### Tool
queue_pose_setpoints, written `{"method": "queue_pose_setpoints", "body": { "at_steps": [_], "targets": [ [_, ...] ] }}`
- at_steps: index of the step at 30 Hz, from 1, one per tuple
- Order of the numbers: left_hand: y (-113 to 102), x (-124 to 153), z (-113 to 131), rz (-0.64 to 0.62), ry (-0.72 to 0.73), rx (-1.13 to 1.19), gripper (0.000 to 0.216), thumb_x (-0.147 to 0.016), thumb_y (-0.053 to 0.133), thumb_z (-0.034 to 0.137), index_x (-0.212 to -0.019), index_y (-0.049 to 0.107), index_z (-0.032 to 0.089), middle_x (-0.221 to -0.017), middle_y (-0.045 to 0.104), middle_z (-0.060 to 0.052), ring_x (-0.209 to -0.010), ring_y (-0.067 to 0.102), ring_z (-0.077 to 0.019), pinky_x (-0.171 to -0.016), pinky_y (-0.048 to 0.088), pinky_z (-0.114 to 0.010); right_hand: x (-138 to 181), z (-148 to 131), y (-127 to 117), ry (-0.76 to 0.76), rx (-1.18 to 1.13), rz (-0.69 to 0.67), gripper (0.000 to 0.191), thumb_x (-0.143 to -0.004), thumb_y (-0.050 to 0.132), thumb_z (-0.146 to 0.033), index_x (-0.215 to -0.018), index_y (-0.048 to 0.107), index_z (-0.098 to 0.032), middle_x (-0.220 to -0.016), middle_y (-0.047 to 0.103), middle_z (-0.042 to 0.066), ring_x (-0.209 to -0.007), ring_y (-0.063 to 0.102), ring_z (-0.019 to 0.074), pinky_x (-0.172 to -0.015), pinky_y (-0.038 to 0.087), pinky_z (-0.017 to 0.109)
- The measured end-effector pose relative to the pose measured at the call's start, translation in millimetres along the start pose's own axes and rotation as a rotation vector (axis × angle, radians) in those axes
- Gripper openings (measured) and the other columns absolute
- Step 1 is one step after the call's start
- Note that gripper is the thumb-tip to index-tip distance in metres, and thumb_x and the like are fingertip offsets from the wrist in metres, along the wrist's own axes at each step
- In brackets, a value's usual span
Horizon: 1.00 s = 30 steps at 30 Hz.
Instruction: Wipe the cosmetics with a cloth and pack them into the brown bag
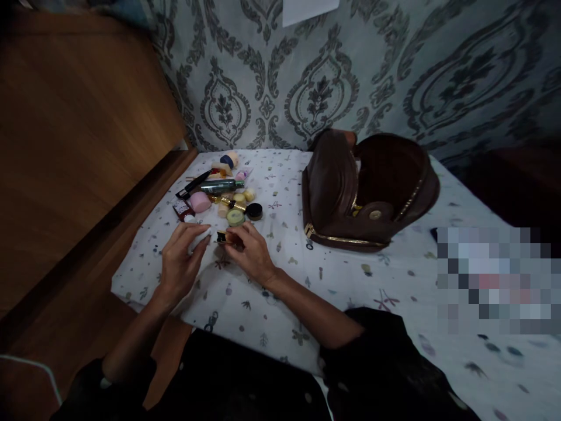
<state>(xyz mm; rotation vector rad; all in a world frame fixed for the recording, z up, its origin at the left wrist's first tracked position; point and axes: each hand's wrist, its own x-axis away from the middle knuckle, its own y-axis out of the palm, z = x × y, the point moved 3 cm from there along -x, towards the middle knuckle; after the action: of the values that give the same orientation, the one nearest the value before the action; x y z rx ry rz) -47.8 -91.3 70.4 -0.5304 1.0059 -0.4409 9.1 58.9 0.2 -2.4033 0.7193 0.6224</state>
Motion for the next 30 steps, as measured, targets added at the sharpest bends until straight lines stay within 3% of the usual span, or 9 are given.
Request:
{"method": "queue_pose_setpoints", "body": {
  "at_steps": [4, 10, 20, 30],
  "targets": [
    [-8.8, -1.4, -2.4, 0.027, -0.065, 0.06, 0.014, -0.095, 0.056, 0.021, -0.106, 0.065, 0.021, -0.094, 0.064, -0.003, -0.091, 0.062, -0.0175, -0.082, 0.05, -0.031, 0.1, -6.7, -5.3, 0.012, -0.042, 0.063, 0.026, -0.082, 0.071, -0.031, -0.105, 0.066, -0.022, -0.088, 0.059, 0.004, -0.075, 0.058, 0.0181, -0.066, 0.051, 0.03],
    [-12.4, 5.1, -18.4, -0.009, -0.163, 0.063, 0.012, -0.094, 0.057, 0.021, -0.103, 0.066, 0.021, -0.094, 0.065, -0.003, -0.092, 0.063, -0.0185, -0.081, 0.05, -0.031, 2.1, -8.8, -4.0, 0.063, -0.051, 0.078, 0.05, -0.078, 0.076, -0.037, -0.123, 0.059, -0.024, -0.089, 0.063, 0.003, -0.065, 0.056, 0.016, -0.062, 0.052, 0.03],
    [-6.2, 17.1, -30.4, -0.086, -0.016, -0.275, 0.023, -0.093, 0.051, 0.011, -0.111, 0.063, 0.019, -0.1, 0.063, -0.008, -0.095, 0.061, -0.0217, -0.082, 0.051, -0.034, 4.9, -1.7, 3.9, 0.055, -0.023, -0.011, 0.049, -0.08, 0.072, -0.028, -0.126, 0.057, -0.023, -0.094, 0.064, 0.004, -0.061, 0.055, 0.0141, -0.064, 0.055, 0.032],
    [1.3, 11.6, -10.3, -0.144, 0.099, -0.495, 0.022, -0.094, 0.051, 0.011, -0.113, 0.061, 0.016, -0.102, 0.064, -0.009, -0.094, 0.058, -0.0235, -0.079, 0.051, -0.034, 4.6, -0.6, 4.6, -0.009, -0.029, -0.009, 0.047, -0.08, 0.067, -0.02, -0.126, 0.056, -0.021, -0.099, 0.065, 0.005, -0.075, 0.061, 0.0178, -0.074, 0.055, 0.034]
  ]
}}
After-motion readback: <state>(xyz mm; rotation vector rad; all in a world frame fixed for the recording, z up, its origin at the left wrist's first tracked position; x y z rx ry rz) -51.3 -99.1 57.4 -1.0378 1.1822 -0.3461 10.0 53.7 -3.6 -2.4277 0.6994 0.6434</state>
